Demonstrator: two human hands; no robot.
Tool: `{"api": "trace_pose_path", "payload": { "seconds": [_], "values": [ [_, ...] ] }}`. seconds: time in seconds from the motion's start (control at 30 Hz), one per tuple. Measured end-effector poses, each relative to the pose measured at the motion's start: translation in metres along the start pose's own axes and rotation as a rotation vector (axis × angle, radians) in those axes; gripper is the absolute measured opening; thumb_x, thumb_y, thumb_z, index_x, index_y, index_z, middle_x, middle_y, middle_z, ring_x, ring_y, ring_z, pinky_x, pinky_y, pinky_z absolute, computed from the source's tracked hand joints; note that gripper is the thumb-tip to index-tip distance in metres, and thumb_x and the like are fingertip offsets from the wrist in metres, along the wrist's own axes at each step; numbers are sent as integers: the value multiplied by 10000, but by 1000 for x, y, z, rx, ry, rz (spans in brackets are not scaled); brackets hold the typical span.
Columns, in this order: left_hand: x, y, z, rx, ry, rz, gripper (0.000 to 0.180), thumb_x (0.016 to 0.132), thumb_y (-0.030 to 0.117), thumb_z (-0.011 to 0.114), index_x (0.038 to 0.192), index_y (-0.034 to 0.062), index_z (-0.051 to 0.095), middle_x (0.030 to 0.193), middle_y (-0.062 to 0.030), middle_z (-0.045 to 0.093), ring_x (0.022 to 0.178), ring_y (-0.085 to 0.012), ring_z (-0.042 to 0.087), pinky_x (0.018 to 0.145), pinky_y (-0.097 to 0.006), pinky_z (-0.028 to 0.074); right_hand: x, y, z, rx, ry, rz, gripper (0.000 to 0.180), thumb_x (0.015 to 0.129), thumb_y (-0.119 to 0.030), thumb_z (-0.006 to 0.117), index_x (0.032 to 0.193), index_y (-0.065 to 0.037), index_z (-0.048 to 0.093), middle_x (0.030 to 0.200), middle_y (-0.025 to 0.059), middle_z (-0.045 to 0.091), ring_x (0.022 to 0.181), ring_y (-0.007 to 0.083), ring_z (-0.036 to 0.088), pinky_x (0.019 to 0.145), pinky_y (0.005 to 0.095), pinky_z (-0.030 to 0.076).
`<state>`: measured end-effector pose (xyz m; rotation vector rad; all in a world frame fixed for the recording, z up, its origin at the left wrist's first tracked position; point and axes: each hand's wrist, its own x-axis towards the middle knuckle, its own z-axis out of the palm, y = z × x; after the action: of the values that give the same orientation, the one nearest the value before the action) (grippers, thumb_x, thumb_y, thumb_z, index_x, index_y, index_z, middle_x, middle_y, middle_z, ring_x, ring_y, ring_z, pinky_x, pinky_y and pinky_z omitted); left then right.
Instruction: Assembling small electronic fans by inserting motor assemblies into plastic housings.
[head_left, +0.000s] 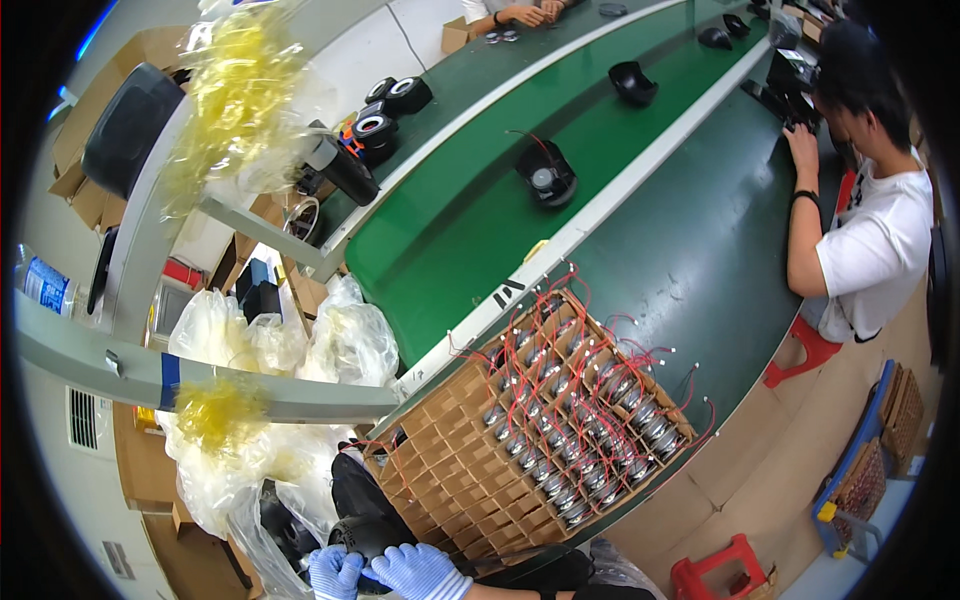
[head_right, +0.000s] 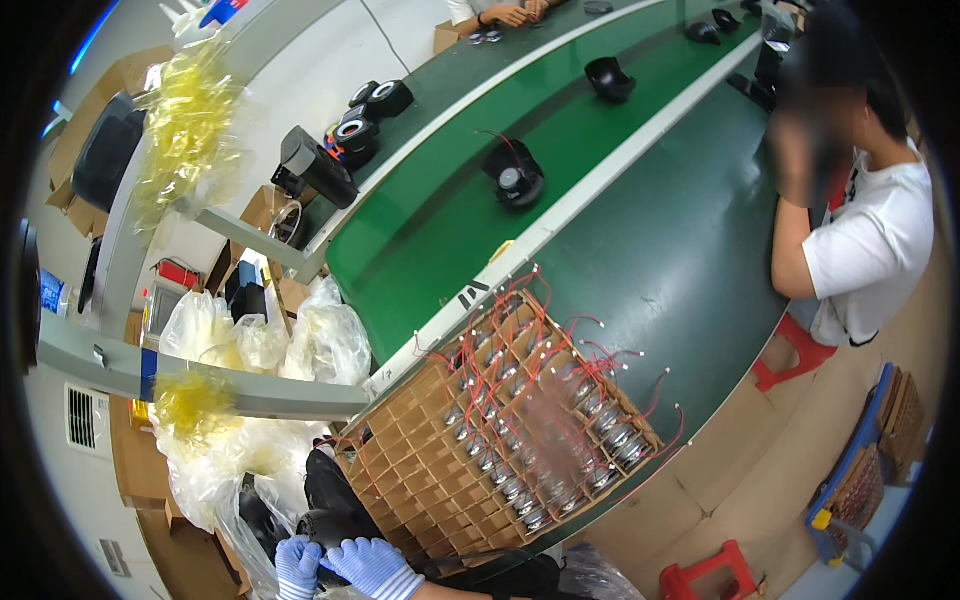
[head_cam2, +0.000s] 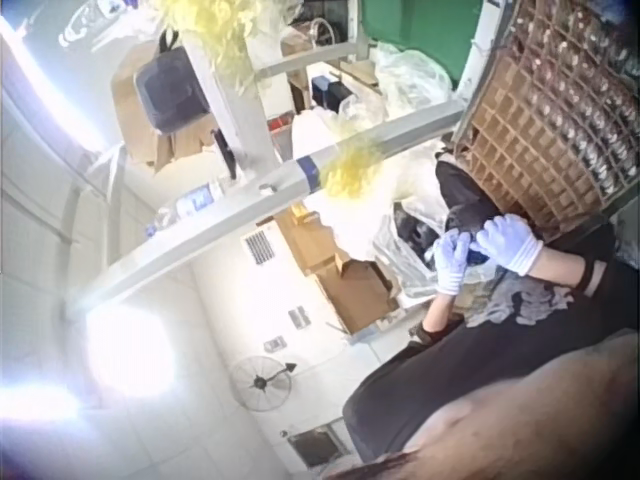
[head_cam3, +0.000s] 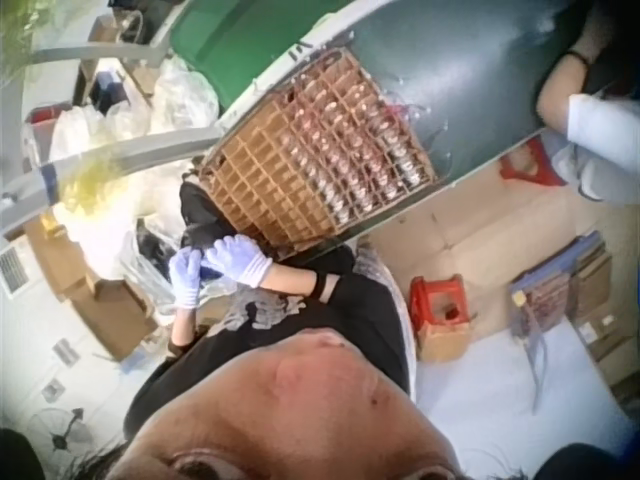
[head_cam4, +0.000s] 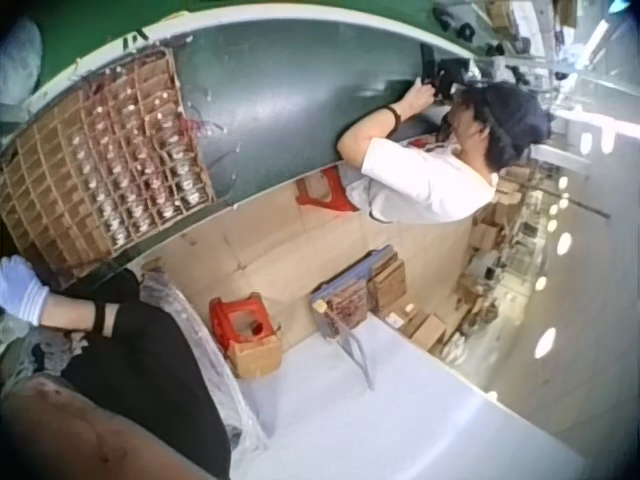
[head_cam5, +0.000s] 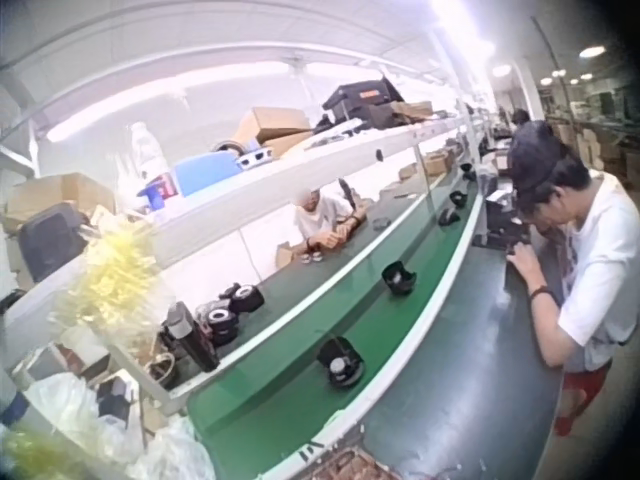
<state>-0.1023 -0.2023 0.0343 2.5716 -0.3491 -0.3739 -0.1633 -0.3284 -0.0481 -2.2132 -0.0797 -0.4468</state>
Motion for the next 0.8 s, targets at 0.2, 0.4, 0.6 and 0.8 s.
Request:
{"api": "trace_pose_path", "payload": {
  "seconds": [0.2,0.4,0.6,0.8],
  "values": [
    [-13,-23,-14,75,2,-73,351,782,257,586,567,5,470,502,-100,417,474,-170,418,484,-361,330,13,1,-5,141,-80,-442,118,831,-230,493,833,-120,534,664,20,470,578,165,498,500,309,425],
    [-40,-23,-19,-466,1,-330,276,833,249,617,736,-8,631,573,-41,530,549,-65,457,519,-275,392,43,-24,-33,197,-375,-756,100,815,-228,529,805,-129,535,633,3,449,573,149,504,489,289,417],
    [-58,-44,-6,-943,168,-496,303,862,273,637,913,-25,662,760,14,613,671,-39,495,607,-211,422,53,-72,-39,567,-689,-815,182,827,-228,596,703,-95,595,620,68,563,521,211,566,486,325,475],
    [-63,-72,-24,-1542,267,-547,328,874,335,612,912,10,646,760,-19,628,657,-87,546,596,-214,445,81,-101,-45,563,-588,-679,176,787,-210,659,731,-71,567,624,69,521,536,251,531,483,349,449]
  ]
}}
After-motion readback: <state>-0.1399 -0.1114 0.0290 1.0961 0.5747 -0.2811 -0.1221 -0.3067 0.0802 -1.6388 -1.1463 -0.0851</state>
